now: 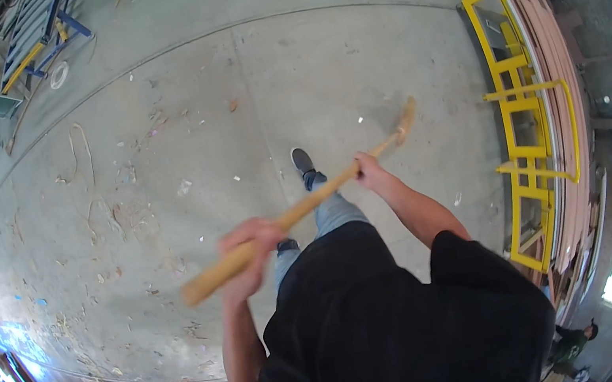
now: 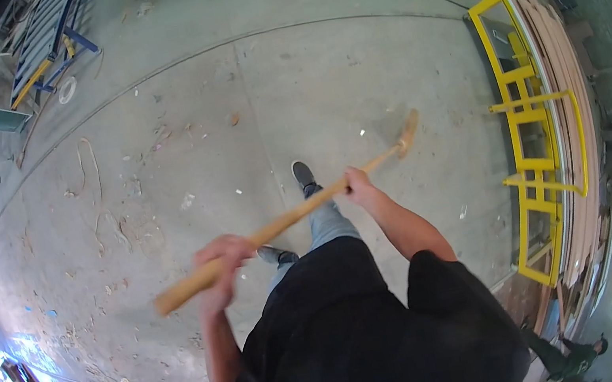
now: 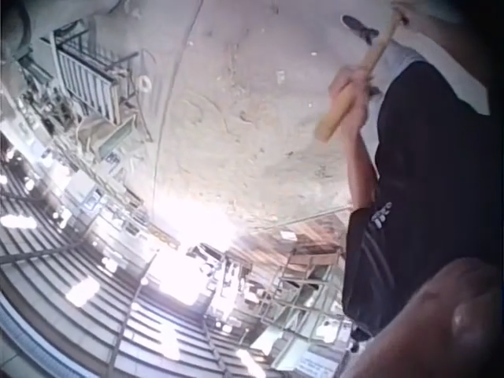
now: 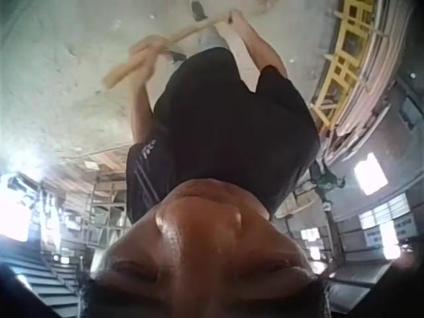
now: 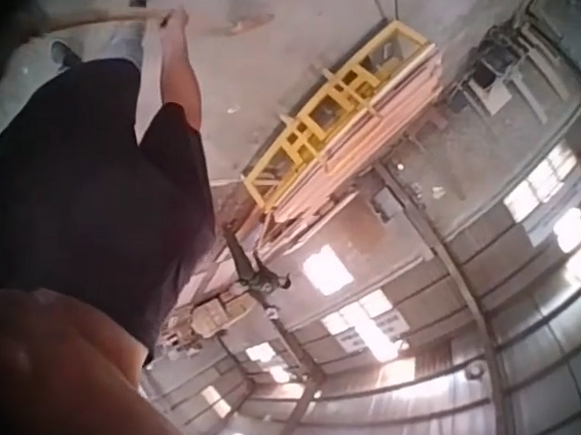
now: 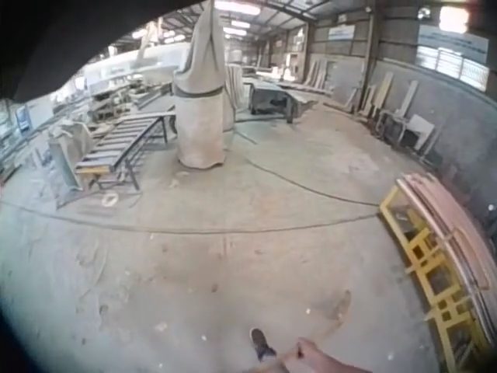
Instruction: Sweep wood shavings and debris off the workshop floor using a broom.
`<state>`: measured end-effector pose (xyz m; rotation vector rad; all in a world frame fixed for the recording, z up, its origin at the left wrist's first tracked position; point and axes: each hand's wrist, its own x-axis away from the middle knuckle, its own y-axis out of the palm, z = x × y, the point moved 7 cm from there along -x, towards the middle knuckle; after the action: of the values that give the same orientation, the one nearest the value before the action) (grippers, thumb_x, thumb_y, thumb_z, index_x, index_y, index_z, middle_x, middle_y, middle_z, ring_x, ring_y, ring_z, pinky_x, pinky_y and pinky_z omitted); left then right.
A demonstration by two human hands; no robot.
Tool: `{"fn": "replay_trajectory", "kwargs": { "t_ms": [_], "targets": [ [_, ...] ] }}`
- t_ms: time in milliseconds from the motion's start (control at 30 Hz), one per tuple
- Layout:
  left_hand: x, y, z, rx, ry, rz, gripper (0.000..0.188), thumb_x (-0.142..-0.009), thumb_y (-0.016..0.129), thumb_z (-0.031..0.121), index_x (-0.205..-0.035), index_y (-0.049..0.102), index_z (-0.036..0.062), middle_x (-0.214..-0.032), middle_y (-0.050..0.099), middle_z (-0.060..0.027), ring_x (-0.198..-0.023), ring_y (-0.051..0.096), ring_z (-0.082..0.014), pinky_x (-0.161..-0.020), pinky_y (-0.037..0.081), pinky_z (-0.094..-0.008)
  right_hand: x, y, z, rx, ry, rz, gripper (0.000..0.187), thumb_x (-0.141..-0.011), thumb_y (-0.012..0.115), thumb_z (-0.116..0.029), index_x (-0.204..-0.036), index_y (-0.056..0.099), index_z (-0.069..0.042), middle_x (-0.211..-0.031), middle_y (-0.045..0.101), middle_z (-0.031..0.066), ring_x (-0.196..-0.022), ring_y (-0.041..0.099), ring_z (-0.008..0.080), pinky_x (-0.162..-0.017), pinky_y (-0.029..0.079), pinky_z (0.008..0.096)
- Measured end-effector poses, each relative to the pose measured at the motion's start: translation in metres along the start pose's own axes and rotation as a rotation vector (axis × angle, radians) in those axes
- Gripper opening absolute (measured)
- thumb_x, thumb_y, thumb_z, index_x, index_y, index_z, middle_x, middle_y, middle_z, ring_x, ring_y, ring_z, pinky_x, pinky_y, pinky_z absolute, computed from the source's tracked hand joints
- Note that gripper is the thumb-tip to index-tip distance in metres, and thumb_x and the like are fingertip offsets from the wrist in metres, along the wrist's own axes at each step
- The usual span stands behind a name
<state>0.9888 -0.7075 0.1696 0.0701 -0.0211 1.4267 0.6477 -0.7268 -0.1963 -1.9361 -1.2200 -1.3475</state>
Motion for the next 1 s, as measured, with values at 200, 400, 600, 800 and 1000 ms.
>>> {"fn": "replay_trajectory", "kwargs": {
  "t_ms": [200, 400, 600, 800, 1000],
  "targets": [
    [-0.085, 0.106, -0.055, 0.080, -0.177, -0.123, 0.020, -0.091, 0.054, 0.015, -0.078, 0.062, 0.0021, -0.080, 0.063, -0.0067, -0.077, 0.058, -0.0129, -0.072, 0.047, -0.0271, -0.088, -0.066, -0.097, 0.379, 0.135, 0.049, 0.013, -0.080, 0.052, -0.022, -0.071, 0.047, -0.014, -0.060, 0.044, 0.0017, -0.044, 0.043, 0.0133, -0.031, 0.028, 0.0249],
    [-0.060, 0.019, 0.085, -0.539, -0.222, 0.517, 0.013, -0.082, 0.058, 0.012, -0.076, 0.061, 0.0005, -0.064, 0.055, -0.0041, -0.059, 0.049, -0.0123, -0.052, 0.038, -0.0271, -0.025, 0.131, -0.058, 0.327, 0.263, -0.435, 0.022, -0.085, 0.051, -0.025, -0.068, 0.049, -0.010, -0.058, 0.047, 0.0041, -0.041, 0.040, 0.0115, -0.033, 0.024, 0.0248],
    [-0.032, 0.010, 0.226, -0.606, 0.220, 0.685, 0.030, -0.089, 0.051, 0.035, -0.071, 0.050, 0.0111, -0.058, 0.048, -0.0011, -0.051, 0.048, -0.0138, -0.050, 0.041, -0.0319, 0.105, 0.349, 0.011, 0.386, 0.460, -0.909, 0.018, -0.081, 0.055, -0.026, -0.076, 0.049, -0.009, -0.063, 0.053, 0.0067, -0.049, 0.052, 0.0148, -0.040, 0.035, 0.0252],
    [0.023, -0.040, 0.265, -0.951, 0.282, 0.745, 0.037, -0.090, 0.048, 0.040, -0.066, 0.047, 0.0117, -0.059, 0.048, -0.0003, -0.051, 0.047, -0.0135, -0.052, 0.042, -0.0326, 0.225, 0.359, -0.015, 0.289, 0.542, -0.975, 0.018, -0.082, 0.057, -0.026, -0.075, 0.053, -0.010, -0.062, 0.048, 0.0034, -0.046, 0.045, 0.0134, -0.042, 0.033, 0.0257],
    [-0.010, -0.045, 0.273, -1.457, 0.472, 1.076, 0.045, -0.088, 0.043, 0.045, -0.072, 0.047, 0.0033, -0.058, 0.044, -0.0050, -0.057, 0.046, -0.0156, -0.064, 0.044, -0.0352, 0.166, 0.250, -0.108, 0.223, 0.477, -0.650, 0.023, -0.087, 0.059, -0.032, -0.074, 0.051, -0.016, -0.062, 0.045, -0.0044, -0.050, 0.041, 0.0062, -0.043, 0.032, 0.0204]
  ]
}}
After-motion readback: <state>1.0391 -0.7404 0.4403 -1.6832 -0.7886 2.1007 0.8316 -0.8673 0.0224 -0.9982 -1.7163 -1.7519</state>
